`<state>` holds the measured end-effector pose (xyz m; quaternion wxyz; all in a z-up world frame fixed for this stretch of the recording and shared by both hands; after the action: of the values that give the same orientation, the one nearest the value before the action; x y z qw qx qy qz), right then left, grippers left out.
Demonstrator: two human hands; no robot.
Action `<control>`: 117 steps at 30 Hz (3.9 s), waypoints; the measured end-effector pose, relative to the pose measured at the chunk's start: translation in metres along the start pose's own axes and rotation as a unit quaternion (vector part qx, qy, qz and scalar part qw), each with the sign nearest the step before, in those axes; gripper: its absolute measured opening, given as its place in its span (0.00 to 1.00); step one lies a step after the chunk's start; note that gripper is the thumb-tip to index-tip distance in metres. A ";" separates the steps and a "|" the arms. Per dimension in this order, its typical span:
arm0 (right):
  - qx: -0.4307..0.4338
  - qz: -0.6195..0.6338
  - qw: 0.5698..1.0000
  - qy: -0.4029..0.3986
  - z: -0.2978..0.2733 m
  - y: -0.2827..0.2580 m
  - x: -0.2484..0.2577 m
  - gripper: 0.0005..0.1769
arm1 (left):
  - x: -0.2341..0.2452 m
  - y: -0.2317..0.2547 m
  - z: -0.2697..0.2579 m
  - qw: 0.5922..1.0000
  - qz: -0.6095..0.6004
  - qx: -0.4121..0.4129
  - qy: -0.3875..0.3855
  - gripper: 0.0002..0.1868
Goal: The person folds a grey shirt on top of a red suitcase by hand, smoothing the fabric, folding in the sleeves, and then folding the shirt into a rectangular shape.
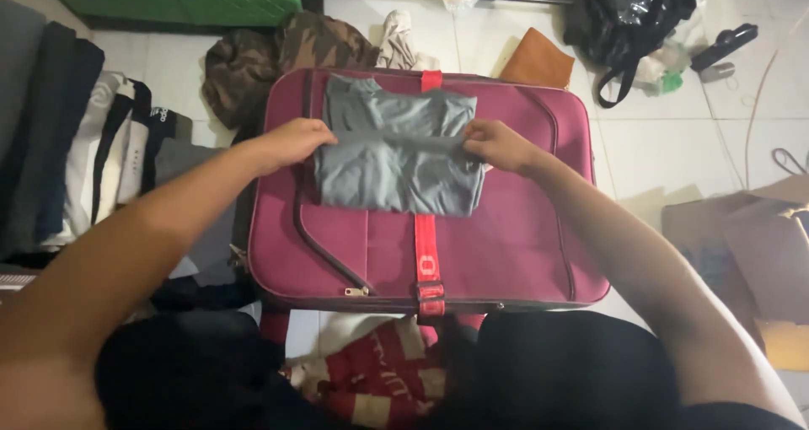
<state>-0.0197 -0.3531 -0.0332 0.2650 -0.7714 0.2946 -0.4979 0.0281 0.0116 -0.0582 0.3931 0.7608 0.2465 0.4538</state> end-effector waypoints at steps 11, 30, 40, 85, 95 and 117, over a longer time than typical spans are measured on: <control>-0.100 -0.112 0.989 0.005 0.032 0.022 -0.002 0.21 | -0.015 -0.080 0.051 0.986 0.122 0.064 0.098 0.36; -0.172 -0.015 0.984 -0.036 -0.049 0.000 -0.017 0.23 | -0.001 0.015 -0.052 0.975 0.143 0.169 -0.020 0.25; -0.182 -0.030 0.973 -0.136 -0.054 0.022 -0.019 0.19 | -0.018 -0.023 -0.031 0.972 0.114 0.143 -0.145 0.17; 0.187 -0.327 0.919 0.114 -0.057 -0.054 -0.092 0.43 | -0.083 0.043 -0.053 0.821 0.373 -0.389 0.185 0.40; 0.111 -0.335 0.928 0.116 -0.053 -0.028 -0.074 0.51 | -0.061 0.028 -0.042 0.859 0.413 -0.287 0.094 0.50; 0.136 -0.329 0.930 0.087 0.008 -0.039 -0.011 0.35 | -0.013 0.032 0.025 0.870 0.437 -0.201 0.109 0.33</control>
<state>-0.0080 -0.3177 -0.0152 0.1622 -0.7351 -0.0248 -0.6578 0.0445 -0.0258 -0.0452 0.2694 0.6412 -0.1668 0.6989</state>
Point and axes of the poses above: each hand's wrist, its own z-axis towards the middle knuckle, its own x-axis out of the back of the hand, y = z × x, the point moved 7 cm from there along z, towards the middle knuckle, and after that the axes turned 8 degrees about y, right-handed, at the moved point
